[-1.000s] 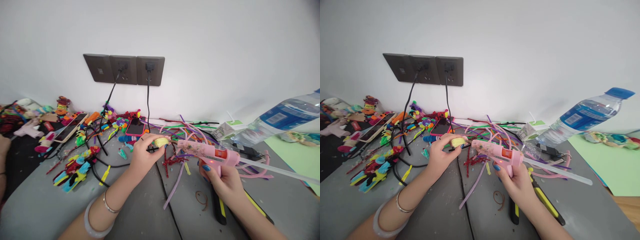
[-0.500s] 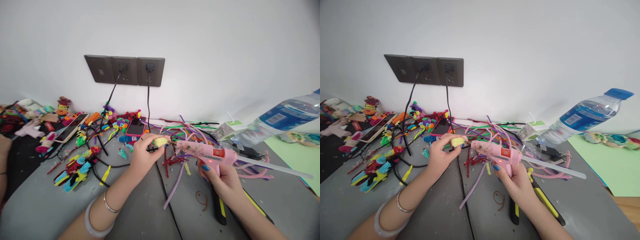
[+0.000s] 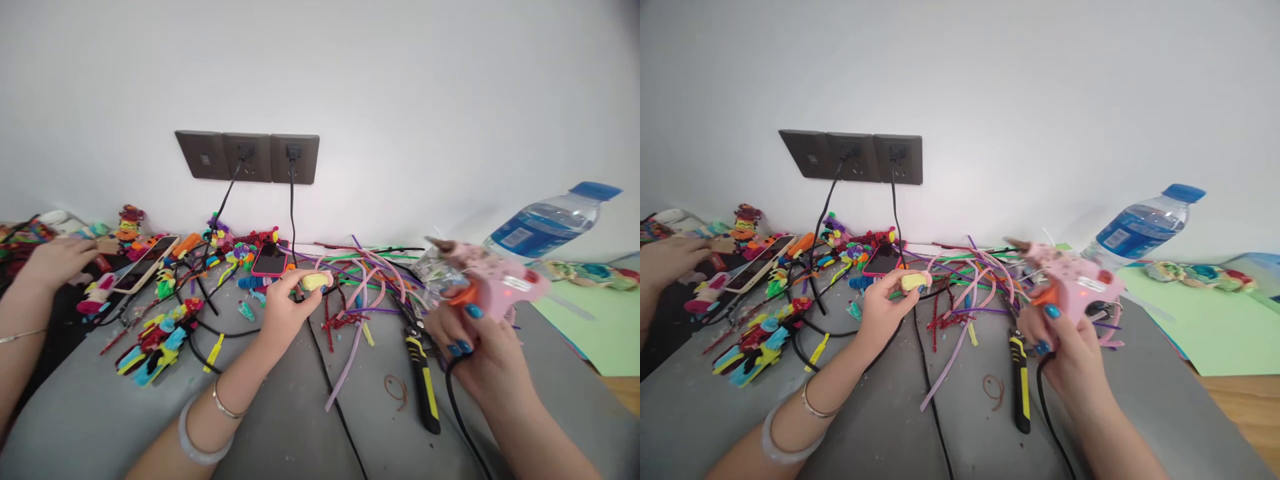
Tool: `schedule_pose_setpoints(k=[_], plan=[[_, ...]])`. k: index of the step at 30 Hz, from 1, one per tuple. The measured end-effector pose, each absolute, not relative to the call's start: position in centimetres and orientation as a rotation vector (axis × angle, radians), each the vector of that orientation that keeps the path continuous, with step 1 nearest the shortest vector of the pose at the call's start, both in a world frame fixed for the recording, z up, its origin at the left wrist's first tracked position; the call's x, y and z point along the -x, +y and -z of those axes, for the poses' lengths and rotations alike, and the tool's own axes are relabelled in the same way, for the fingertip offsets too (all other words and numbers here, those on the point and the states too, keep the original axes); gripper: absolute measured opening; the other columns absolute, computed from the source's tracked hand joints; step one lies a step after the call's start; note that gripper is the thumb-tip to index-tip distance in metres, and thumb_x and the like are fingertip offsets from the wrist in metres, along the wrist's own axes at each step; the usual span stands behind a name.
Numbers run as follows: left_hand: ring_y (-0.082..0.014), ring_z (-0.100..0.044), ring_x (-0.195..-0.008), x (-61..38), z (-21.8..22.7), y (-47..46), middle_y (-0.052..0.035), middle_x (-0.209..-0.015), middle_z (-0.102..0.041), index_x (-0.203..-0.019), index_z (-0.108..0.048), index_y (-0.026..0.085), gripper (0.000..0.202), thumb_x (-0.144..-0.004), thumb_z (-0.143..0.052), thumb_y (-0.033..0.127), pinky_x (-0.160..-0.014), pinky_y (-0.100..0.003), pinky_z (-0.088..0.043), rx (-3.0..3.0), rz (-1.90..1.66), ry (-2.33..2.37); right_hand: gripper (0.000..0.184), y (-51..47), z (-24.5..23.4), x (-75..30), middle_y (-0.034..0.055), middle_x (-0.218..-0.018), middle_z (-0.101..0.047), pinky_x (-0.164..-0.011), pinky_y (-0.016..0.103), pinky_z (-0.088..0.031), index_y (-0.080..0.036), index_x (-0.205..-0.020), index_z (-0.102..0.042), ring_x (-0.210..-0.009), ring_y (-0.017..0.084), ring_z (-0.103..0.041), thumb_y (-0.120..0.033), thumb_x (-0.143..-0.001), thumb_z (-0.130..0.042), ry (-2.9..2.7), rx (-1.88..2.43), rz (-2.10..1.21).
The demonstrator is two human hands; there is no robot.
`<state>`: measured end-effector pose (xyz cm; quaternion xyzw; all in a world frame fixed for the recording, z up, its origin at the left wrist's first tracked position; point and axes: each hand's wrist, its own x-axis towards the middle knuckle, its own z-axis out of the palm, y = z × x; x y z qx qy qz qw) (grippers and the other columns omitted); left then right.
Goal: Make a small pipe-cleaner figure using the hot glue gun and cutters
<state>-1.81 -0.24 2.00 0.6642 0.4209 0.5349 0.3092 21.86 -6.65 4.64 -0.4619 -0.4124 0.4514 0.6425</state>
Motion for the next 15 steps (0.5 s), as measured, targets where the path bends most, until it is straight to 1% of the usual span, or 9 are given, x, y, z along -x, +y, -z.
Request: schedule_pose_setpoints(k=[3,5,9,12,15], plan=[[-0.0137,-0.064,-0.073,1.8,-1.8,-0.2,-0.0031,-0.091,-0.076,-0.094,-0.072,0.020,0.023,-0.076,-0.060,0.012,-0.062,-0.024,-0.048,-1.771,-1.407,1.110,0.023,-8.2,-5.7,-23.1,-0.0064,-0.041,-0.028,-0.041,0.033,-0.018,-0.025,-0.072,-0.054,-0.038,0.010,-0.023,-0.042,-0.083,-0.065,-0.781,1.089,-0.894],[-0.0131,-0.062,-0.070,1.7,-1.7,-0.1,-0.0033,-0.092,-0.076,-0.094,-0.073,0.019,0.024,-0.076,-0.060,0.012,-0.061,-0.023,-0.047,-1.792,-1.405,1.103,0.023,-9.8,-6.1,-24.3,-0.0051,-0.043,-0.028,-0.042,0.035,-0.013,-0.025,-0.072,-0.054,-0.038,0.011,-0.022,-0.042,-0.085,-0.061,-0.688,1.116,-0.842],[-0.0128,-0.061,-0.069,1.7,-1.2,0.2,-0.0038,-0.092,-0.076,-0.093,-0.074,0.020,0.024,-0.076,-0.059,0.012,-0.061,-0.023,-0.047,-1.826,-1.385,1.098,0.027,-13.6,-6.0,-26.7,-0.0057,-0.053,-0.019,-0.049,0.040,-0.005,-0.026,-0.067,-0.052,-0.043,0.011,-0.018,-0.040,-0.089,-0.054,-0.509,1.230,-0.748],[-0.0131,-0.062,-0.071,1.7,-0.8,0.5,-0.0049,-0.093,-0.076,-0.096,-0.073,0.019,0.023,-0.078,-0.059,0.014,-0.061,-0.023,-0.047,-1.812,-1.363,1.104,0.023,-16.1,-5.3,-28.2,-0.0065,-0.059,-0.015,-0.054,0.040,-0.002,-0.027,-0.067,-0.053,-0.045,0.010,-0.016,-0.039,-0.086,-0.055,-0.477,1.301,-0.758],[-0.0137,-0.062,-0.072,1.8,-0.4,0.7,-0.0052,-0.094,-0.075,-0.097,-0.072,0.018,0.024,-0.076,-0.060,0.014,-0.062,-0.023,-0.047,-1.816,-1.342,1.131,0.021,-17.7,-4.1,-29.4,-0.0060,-0.065,-0.018,-0.054,0.039,-0.002,-0.028,-0.070,-0.054,-0.046,0.010,-0.017,-0.043,-0.083,-0.058,-0.437,1.356,-0.803]])
